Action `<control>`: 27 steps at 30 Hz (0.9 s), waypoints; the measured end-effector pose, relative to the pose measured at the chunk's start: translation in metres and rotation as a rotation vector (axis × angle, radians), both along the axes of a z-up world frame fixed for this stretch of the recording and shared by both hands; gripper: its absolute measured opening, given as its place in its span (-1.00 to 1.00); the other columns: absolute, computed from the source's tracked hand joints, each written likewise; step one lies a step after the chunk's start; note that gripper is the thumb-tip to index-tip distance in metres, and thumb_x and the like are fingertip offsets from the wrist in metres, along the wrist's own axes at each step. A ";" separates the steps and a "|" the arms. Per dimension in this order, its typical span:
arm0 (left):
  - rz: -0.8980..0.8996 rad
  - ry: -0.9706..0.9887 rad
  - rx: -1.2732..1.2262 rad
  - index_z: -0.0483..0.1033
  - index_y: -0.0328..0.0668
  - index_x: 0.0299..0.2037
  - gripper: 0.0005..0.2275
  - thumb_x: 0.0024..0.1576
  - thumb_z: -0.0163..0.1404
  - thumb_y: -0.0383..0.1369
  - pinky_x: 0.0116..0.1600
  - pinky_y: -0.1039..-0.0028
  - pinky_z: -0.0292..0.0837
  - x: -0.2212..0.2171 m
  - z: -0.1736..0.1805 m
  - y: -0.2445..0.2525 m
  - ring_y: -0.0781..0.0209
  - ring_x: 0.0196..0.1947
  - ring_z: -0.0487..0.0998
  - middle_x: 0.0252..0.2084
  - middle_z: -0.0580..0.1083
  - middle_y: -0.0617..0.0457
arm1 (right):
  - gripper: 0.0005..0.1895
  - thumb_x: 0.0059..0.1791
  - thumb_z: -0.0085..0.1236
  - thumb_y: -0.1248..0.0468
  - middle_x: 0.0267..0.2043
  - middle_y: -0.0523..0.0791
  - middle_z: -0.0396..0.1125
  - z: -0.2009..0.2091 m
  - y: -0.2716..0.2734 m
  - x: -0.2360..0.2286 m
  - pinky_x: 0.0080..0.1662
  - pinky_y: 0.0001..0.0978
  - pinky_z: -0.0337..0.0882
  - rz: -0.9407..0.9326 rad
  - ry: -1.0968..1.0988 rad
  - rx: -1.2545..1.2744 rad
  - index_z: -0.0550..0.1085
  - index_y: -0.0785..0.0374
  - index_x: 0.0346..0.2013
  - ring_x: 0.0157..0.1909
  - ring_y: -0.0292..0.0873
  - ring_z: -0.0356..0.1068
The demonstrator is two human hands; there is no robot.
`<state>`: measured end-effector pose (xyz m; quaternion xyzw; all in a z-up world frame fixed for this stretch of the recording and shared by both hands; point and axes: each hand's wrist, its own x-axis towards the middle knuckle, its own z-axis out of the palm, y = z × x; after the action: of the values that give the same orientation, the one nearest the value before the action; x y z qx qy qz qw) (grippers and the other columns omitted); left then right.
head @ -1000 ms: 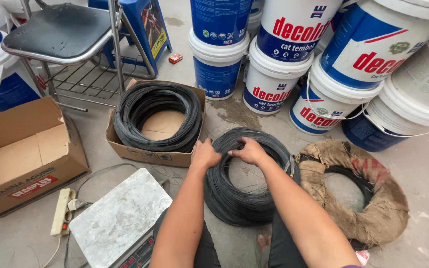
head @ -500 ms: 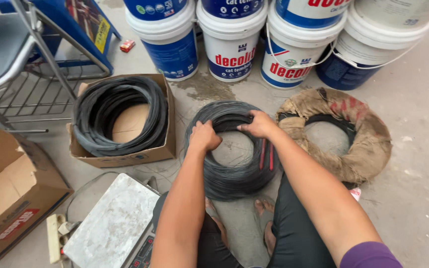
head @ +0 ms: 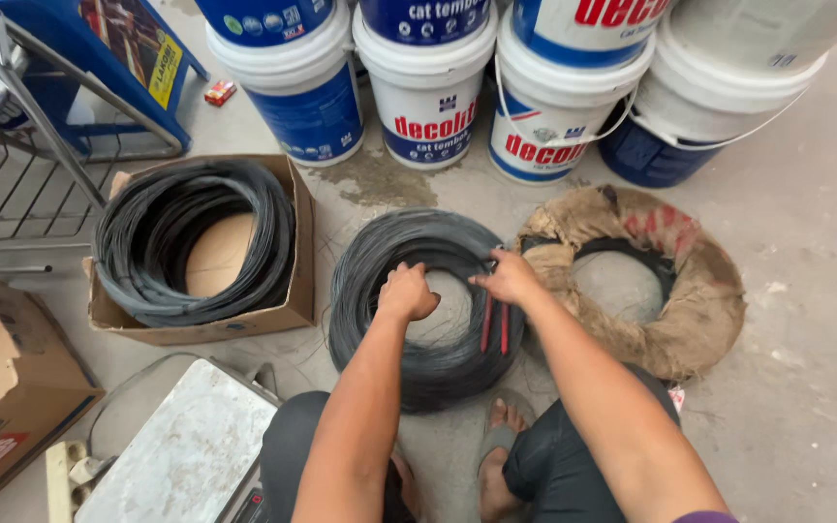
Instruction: The person weighs coils of black rubber on a digital scale and uses pliers to twist thin metal wires around the coils to bundle them, handling each coil individually and placing it in stacks on the floor.
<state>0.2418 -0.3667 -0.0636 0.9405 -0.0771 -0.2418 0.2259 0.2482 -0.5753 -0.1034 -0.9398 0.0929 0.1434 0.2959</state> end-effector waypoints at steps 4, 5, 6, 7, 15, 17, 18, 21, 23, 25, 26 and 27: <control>0.037 0.083 0.075 0.25 -0.08 0.10 -0.52 -0.08 -0.13 -0.22 0.11 0.12 0.23 0.004 -0.068 0.005 -0.20 0.12 0.21 0.09 0.18 -0.20 | -0.44 -0.27 0.18 0.05 -0.05 0.01 0.34 -0.003 0.000 -0.011 0.08 -0.19 0.28 -0.022 0.062 -0.023 0.38 0.17 -0.03 0.08 0.00 0.27; 0.094 0.083 0.107 0.27 -0.11 0.06 -0.54 -0.08 -0.17 -0.22 0.11 0.15 0.22 0.000 -0.080 0.007 -0.19 0.11 0.20 0.07 0.19 -0.20 | -0.45 -0.26 0.16 0.03 -0.04 -0.01 0.34 -0.011 -0.002 -0.014 0.08 -0.20 0.29 -0.033 0.099 -0.077 0.39 0.15 -0.04 0.08 -0.01 0.28; 0.150 0.082 0.141 0.30 -0.14 0.03 -0.56 -0.09 -0.21 -0.23 0.11 0.17 0.21 -0.004 -0.091 0.010 -0.17 0.11 0.20 0.05 0.19 -0.19 | -0.47 -0.25 0.15 0.02 -0.04 -0.02 0.33 -0.018 -0.004 -0.016 0.08 -0.21 0.29 -0.044 0.136 -0.132 0.39 0.14 -0.05 0.08 -0.03 0.28; 0.154 0.085 0.142 0.30 -0.14 0.03 -0.56 -0.09 -0.21 -0.23 0.11 0.17 0.21 -0.014 -0.092 0.007 -0.17 0.11 0.20 0.05 0.19 -0.19 | -0.47 -0.25 0.15 0.02 -0.04 -0.02 0.33 -0.026 -0.005 -0.016 0.08 -0.21 0.29 -0.039 0.139 -0.131 0.39 0.14 -0.05 0.08 -0.03 0.28; 0.467 -0.155 0.217 0.21 -0.01 0.07 -0.62 0.00 -0.24 -0.32 0.19 0.13 0.00 -0.064 -0.134 0.026 -0.07 0.16 0.09 0.07 0.17 -0.09 | -0.25 -0.27 0.19 -0.04 0.03 0.15 0.20 -0.064 0.012 -0.023 0.06 0.01 0.25 -0.304 0.265 -0.182 0.18 0.30 0.04 0.10 0.16 0.21; 0.559 -0.145 0.207 0.11 -0.02 0.13 -0.53 -0.05 -0.17 -0.32 0.20 0.07 -0.06 -0.063 -0.128 0.032 -0.13 0.20 0.02 0.13 0.09 -0.15 | -0.24 -0.26 0.19 -0.04 0.04 0.17 0.17 -0.061 0.016 -0.025 0.07 0.02 0.24 -0.315 0.276 -0.159 0.15 0.34 0.03 0.11 0.19 0.19; 0.639 -0.143 0.189 0.01 -0.04 0.19 -0.41 -0.10 -0.10 -0.32 0.21 0.01 -0.12 -0.062 -0.125 0.035 -0.19 0.23 -0.05 0.19 0.02 -0.21 | -0.22 -0.25 0.19 -0.04 0.05 0.20 0.14 -0.059 0.017 -0.026 0.08 0.03 0.22 -0.340 0.280 -0.140 0.11 0.37 0.03 0.11 0.22 0.17; 0.884 -0.074 0.187 -0.12 -0.18 0.24 -0.36 -0.10 -0.14 -0.36 0.13 0.08 0.03 -0.061 -0.132 0.035 -0.20 0.14 0.06 0.15 0.03 -0.29 | -0.19 -0.26 0.21 -0.02 0.05 0.19 0.12 -0.064 0.023 -0.024 0.07 0.07 0.20 -0.356 0.297 -0.141 0.08 0.39 0.04 0.11 0.24 0.17; 0.946 -0.013 0.139 -0.12 -0.26 0.23 -0.38 -0.07 -0.19 -0.37 0.08 0.09 0.12 -0.059 -0.137 0.038 -0.21 0.10 0.11 0.10 0.07 -0.29 | -0.20 -0.25 0.21 -0.02 0.06 0.19 0.11 -0.065 0.024 -0.025 0.08 0.07 0.20 -0.341 0.295 -0.146 0.08 0.39 0.04 0.11 0.24 0.16; 1.006 0.050 0.094 -0.13 -0.34 0.23 -0.41 -0.05 -0.24 -0.38 0.03 0.10 0.21 -0.057 -0.143 0.043 -0.21 0.06 0.16 0.05 0.11 -0.29 | -0.20 -0.25 0.21 -0.01 0.06 0.19 0.10 -0.071 0.023 -0.026 0.08 0.07 0.20 -0.328 0.298 -0.148 0.08 0.39 0.05 0.11 0.25 0.15; 1.057 0.044 0.097 -0.05 -0.35 0.14 -0.50 -0.04 -0.25 -0.39 0.00 0.13 0.26 -0.056 -0.147 0.045 -0.19 0.01 0.23 -0.01 0.15 -0.25 | -0.21 -0.25 0.21 0.01 0.05 0.20 0.11 -0.075 0.022 -0.027 0.08 0.05 0.20 -0.345 0.284 -0.128 0.08 0.41 0.03 0.12 0.25 0.15; 1.110 0.032 0.093 0.04 -0.35 0.05 -0.59 -0.03 -0.27 -0.40 -0.03 0.16 0.31 -0.052 -0.151 0.047 -0.17 -0.03 0.29 -0.06 0.20 -0.21 | -0.23 -0.25 0.21 0.04 0.05 0.21 0.11 -0.077 0.020 -0.025 0.09 0.04 0.20 -0.362 0.262 -0.110 0.07 0.42 0.02 0.12 0.25 0.16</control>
<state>0.1900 -0.3202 -0.2146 0.8452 0.4441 -0.1041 0.2786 0.2233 -0.5557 -0.1808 -0.8959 0.3051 0.2034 0.2506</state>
